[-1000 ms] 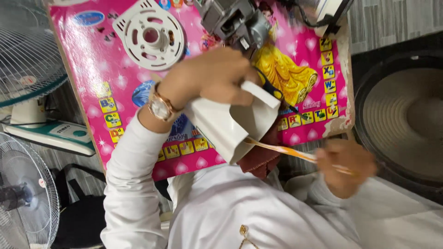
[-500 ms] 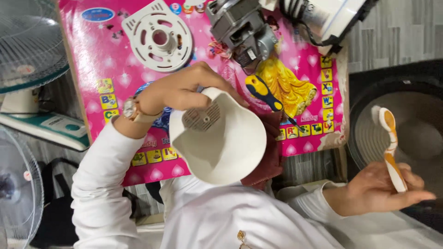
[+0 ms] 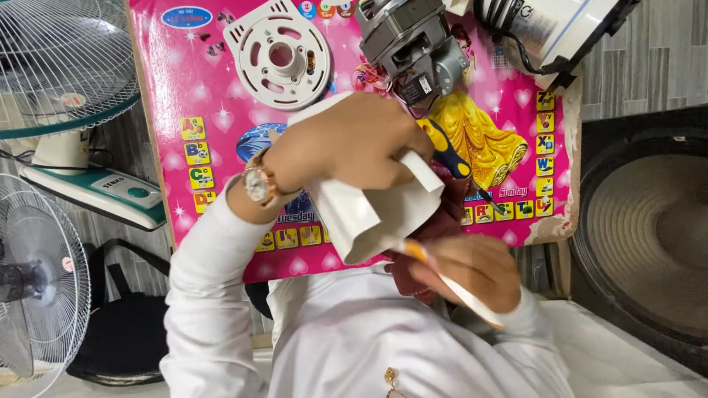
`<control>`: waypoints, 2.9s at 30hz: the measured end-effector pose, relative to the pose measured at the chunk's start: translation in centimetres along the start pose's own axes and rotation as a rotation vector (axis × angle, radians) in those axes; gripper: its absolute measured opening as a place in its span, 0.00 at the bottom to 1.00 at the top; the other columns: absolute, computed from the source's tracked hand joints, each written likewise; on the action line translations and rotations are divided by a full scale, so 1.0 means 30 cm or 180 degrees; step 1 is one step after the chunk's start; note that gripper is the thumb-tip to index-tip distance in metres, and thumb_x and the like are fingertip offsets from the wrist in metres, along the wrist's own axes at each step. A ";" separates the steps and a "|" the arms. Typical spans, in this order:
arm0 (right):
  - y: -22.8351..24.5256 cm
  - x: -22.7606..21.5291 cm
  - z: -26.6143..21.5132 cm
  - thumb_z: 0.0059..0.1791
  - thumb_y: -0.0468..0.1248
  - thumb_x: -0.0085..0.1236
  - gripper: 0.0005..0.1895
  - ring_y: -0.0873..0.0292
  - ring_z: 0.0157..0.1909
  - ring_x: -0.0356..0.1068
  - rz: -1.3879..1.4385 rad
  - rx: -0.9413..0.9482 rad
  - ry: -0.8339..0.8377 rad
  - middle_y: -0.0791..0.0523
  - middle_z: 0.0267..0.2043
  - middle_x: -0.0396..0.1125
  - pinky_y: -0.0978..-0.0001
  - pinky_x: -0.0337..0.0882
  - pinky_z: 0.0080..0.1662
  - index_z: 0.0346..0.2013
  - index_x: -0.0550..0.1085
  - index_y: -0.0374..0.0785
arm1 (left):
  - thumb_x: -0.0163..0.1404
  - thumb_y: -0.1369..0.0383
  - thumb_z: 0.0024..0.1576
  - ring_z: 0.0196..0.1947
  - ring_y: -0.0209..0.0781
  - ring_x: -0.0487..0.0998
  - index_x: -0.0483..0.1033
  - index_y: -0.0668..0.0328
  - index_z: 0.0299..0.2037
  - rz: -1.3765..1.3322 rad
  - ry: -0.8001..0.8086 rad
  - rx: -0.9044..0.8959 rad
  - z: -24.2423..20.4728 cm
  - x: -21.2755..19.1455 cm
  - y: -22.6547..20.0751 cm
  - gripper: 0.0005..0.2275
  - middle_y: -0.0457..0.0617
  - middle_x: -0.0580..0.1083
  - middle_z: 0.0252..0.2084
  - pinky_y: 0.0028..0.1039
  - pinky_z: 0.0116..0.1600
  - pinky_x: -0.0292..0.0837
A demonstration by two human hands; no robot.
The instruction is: Disassembling and cleaning a plastic fan housing using a screwdriver, toothbrush, and cloth
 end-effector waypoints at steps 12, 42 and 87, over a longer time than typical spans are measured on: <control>-0.006 0.065 0.148 0.46 0.32 0.57 0.22 0.54 0.11 0.56 -0.0326 -0.0304 -0.0324 0.60 0.12 0.52 0.61 0.56 0.17 0.11 0.60 0.46 | 0.54 0.57 0.47 0.34 0.69 0.82 0.87 0.41 0.40 -0.0202 0.0612 -0.0408 0.068 0.055 0.021 0.13 0.57 0.79 0.24 0.54 0.45 0.76; 0.002 0.142 0.230 0.40 0.32 0.60 0.08 0.56 0.30 0.58 -0.2193 -0.0551 0.0218 0.54 0.33 0.63 0.67 0.56 0.28 0.21 0.69 0.42 | 0.55 0.63 0.46 0.17 0.62 0.65 0.83 0.62 0.32 -0.0292 0.0158 0.0068 0.063 -0.014 0.050 0.11 0.55 0.74 0.19 0.42 0.28 0.64; 0.031 0.117 0.240 0.44 0.33 0.63 0.10 0.57 0.27 0.55 -0.1399 -0.0758 0.0251 0.58 0.25 0.56 0.68 0.60 0.32 0.24 0.69 0.43 | 0.55 0.62 0.46 0.24 0.61 0.75 0.86 0.59 0.39 -0.0289 0.0291 0.0119 0.056 -0.006 0.048 0.15 0.53 0.80 0.28 0.42 0.32 0.69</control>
Point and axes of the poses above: each hand's wrist, its own z-axis towards the middle knuckle, its own x-axis out of the palm, y = z × x, the point moved 5 cm from there along z, towards the middle knuckle
